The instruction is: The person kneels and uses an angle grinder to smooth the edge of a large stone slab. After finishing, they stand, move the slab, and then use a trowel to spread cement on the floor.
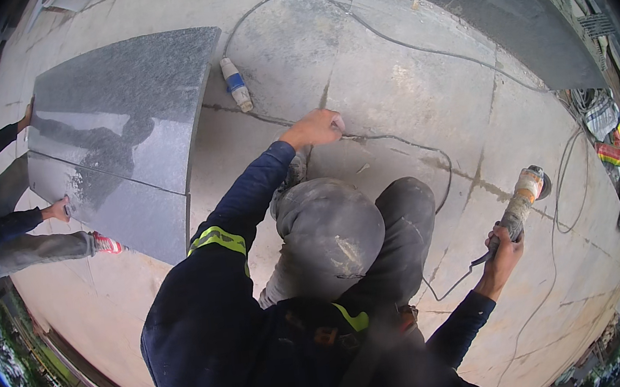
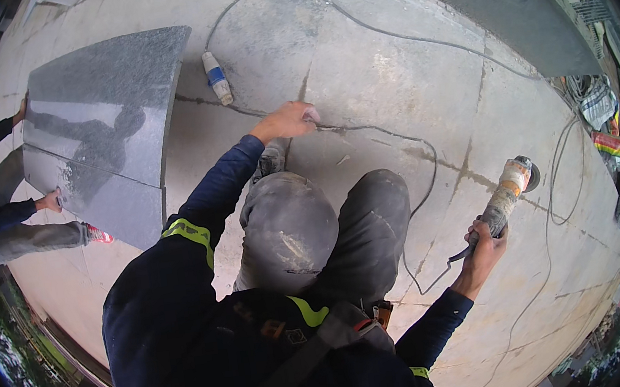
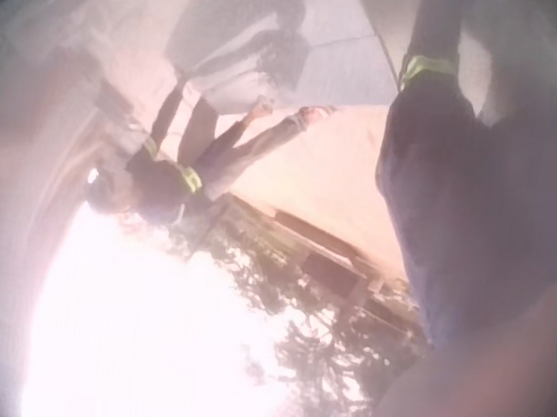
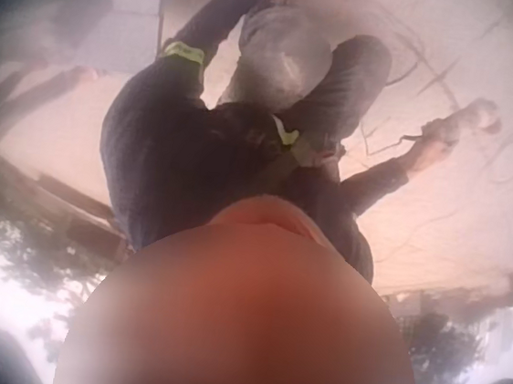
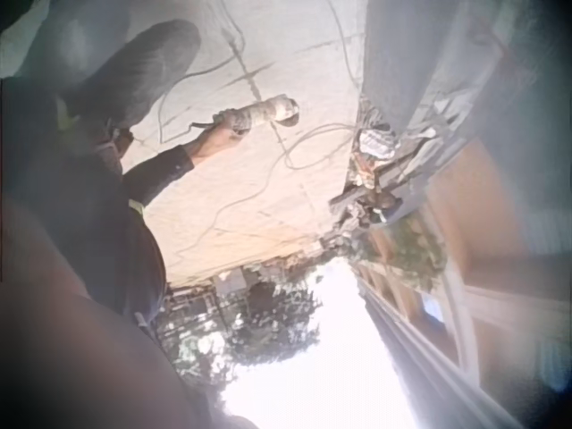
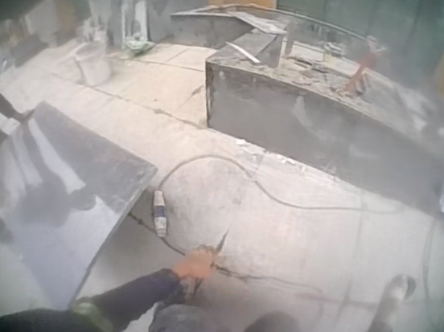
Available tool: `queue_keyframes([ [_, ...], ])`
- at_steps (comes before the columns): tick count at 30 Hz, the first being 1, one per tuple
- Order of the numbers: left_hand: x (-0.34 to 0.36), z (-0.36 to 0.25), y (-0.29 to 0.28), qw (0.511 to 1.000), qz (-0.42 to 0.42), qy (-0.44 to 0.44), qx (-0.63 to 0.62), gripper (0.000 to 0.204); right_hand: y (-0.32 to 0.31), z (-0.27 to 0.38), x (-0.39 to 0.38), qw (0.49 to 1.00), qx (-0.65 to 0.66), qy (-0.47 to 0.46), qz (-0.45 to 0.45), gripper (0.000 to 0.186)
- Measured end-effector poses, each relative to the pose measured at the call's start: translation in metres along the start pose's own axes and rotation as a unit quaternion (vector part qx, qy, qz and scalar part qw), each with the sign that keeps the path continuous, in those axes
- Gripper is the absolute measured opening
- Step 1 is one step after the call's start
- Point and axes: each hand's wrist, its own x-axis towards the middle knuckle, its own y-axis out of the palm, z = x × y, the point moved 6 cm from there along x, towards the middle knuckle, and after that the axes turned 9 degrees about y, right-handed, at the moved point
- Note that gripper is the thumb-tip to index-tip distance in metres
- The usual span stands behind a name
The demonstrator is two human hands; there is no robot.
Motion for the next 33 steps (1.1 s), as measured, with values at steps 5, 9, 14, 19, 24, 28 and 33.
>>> queue_keyframes([
  [5,-0.043,0.069,0.001,0.932,-0.082,-0.224,0.275,0.057,-0.004,-0.006,-0.005,1.0,0.019,0.014,-0.007,0.033],
  [9,-0.027,0.108,0.041,0.947,-0.047,-0.19,0.254,0.038,0.002,-0.006,-0.004,1.0,0.011,0.004,0.022,0.034],
  [14,0.025,0.029,0.008,0.974,-0.002,0.011,0.226,0.035,-0.006,-0.006,-0.002,0.999,0.028,-0.015,0.036,0.036],
  [19,0.061,-0.124,-0.041,0.996,0.063,0.058,0.007,0.046,-0.03,-0.007,-0.009,0.998,0.058,-0.016,0.015,0.039],
  [24,0.068,-0.154,-0.025,0.982,0.172,-0.021,-0.078,0.052,-0.051,0.008,-0.007,0.995,0.096,-0.031,0.002,0.034],
  [28,0.065,-0.188,-0.026,0.973,0.229,-0.022,0.0,0.051,-0.081,0.006,-0.007,0.994,0.106,-0.034,-0.014,0.034],
  [33,0.065,-0.192,-0.038,0.975,0.221,-0.008,0.005,0.053,-0.093,0.003,-0.006,0.989,0.141,-0.03,-0.033,0.04],
])
